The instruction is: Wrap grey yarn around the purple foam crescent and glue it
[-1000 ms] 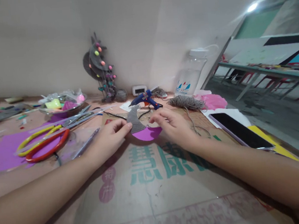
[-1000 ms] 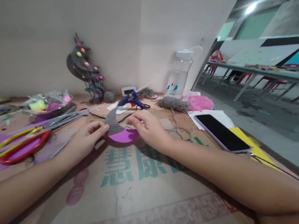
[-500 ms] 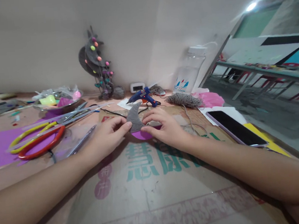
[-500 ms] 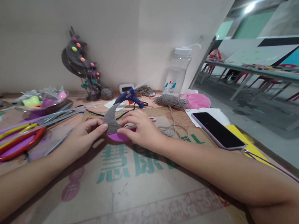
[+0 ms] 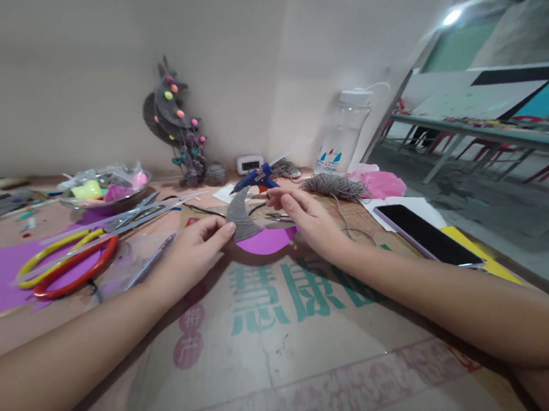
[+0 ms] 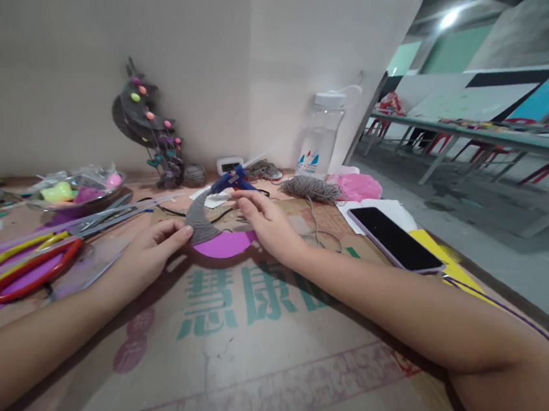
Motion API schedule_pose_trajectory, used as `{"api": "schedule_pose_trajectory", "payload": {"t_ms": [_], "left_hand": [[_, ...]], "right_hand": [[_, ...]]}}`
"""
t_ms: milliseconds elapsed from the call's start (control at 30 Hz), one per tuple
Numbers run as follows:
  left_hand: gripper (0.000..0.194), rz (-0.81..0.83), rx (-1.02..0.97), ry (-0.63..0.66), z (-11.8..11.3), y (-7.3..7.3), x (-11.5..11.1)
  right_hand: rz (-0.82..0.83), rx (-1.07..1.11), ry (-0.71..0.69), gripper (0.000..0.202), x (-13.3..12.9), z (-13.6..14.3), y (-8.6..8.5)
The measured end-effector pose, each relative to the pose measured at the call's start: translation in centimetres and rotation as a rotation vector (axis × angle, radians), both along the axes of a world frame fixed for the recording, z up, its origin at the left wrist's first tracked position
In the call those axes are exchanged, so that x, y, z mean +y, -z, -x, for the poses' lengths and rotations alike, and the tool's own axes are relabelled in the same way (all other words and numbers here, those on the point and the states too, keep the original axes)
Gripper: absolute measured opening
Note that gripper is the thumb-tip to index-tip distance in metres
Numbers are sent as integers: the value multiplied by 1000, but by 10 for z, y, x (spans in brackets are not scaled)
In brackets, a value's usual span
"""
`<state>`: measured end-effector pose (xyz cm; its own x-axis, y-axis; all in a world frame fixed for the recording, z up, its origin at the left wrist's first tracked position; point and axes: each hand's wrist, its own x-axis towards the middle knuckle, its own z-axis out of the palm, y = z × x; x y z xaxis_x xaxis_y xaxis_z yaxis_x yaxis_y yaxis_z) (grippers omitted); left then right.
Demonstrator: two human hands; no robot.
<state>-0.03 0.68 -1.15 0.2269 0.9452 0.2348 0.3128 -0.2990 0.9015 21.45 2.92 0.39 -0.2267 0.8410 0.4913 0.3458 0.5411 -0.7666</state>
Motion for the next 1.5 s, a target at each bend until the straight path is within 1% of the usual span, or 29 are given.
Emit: {"api": "schedule_pose_trajectory", "payload": {"t_ms": [67,133,200,300,400,533,700,833,900,1033,1167,1233,1333,1400,1500], "left_hand": [[28,1,-11,-17,0,0,0],[27,-17,-1,-27,0,0,0],[27,-40,25,-22,0,0,0],[30,-79,107,2,0,-2,0],[31,-96,196,24,0,-5,-1],[29,-109,226,42,-1,-8,-3],[29,-128,214,27,-1,-4,-3],[38,-102,100,37,-1,-3,-2],[37,-84,66,31,-1,-4,-2],[29,-52,149,10,-2,-6,-3],[27,-69,195,35,-2,-6,-2],[27,-56,179,32,-2,-5,-2],[29,-44,171,-4,-1,-5,-1],[31,-39,163,-12,0,-4,-1],[34,-24,142,-17,0,-3,-1]], "right_hand": [[0,-16,54,25,4,-2,2],[-58,-101,75,21,4,-2,3],[-164,-203,40,16,0,0,3],[-313,-320,-55,16,-7,5,4],[-381,-371,-105,13,-11,8,6],[-343,-351,-129,9,-9,9,8],[-301,-321,-135,9,-9,9,7],[-280,-321,-125,8,-10,8,6],[-279,-323,-115,8,-10,8,6],[-295,-371,-132,12,-13,9,7],[-296,-375,-156,16,-13,9,3],[-262,-339,-119,20,-7,5,-4],[-182,-293,33,23,10,-9,-14],[-166,-372,95,22,23,-21,-17],[-207,-671,99,25,36,-35,-13]]}}
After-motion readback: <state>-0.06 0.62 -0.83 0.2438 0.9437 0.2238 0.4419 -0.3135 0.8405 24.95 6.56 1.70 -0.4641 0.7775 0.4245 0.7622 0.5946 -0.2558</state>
